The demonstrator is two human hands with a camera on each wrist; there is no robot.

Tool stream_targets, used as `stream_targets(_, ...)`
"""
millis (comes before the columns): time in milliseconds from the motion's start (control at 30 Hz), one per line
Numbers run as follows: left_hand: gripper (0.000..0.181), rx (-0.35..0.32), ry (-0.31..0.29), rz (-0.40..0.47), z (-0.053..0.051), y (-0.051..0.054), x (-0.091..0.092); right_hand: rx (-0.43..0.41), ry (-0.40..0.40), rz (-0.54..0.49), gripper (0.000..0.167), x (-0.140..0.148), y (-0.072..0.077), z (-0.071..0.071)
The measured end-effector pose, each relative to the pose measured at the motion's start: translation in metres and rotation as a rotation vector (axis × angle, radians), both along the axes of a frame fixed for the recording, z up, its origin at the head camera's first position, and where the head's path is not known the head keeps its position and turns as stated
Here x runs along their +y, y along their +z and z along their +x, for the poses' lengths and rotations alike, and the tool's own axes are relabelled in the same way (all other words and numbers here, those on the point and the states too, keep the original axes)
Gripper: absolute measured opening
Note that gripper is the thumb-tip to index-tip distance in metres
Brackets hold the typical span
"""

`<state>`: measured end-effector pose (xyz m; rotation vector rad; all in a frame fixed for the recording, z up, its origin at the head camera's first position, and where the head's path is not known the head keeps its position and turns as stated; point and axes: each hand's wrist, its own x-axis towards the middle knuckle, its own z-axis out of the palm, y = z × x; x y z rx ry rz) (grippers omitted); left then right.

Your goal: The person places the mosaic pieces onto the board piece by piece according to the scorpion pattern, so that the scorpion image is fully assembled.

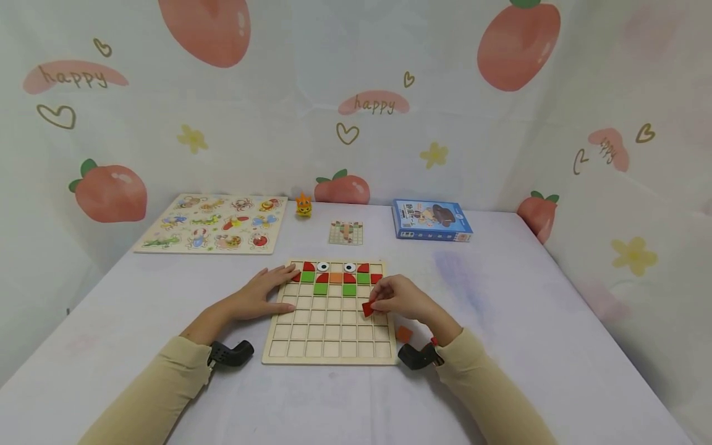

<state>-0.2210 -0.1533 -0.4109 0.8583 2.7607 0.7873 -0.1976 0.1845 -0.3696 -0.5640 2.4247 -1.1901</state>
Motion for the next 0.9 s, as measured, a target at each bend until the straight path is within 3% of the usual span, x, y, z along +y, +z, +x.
stream_targets(333, 0.082, 0.0, 0.004, 0.0, 0.001, -0.001, -0.001, -0.061, -0.047, -0.071, 0.014, -0.028, -0.007, -0.017)
stream_targets(667, 0.082, -0.005, 0.005, -0.001, 0.0, 0.0, 0.0, -0.108, -0.133, -0.127, 0.014, -0.038, -0.012, -0.018)
stream_targets(900, 0.082, 0.001, 0.002, 0.004, 0.0, 0.001, 0.0, -0.037, -0.11, -0.053, 0.013, -0.037, -0.013, -0.018)
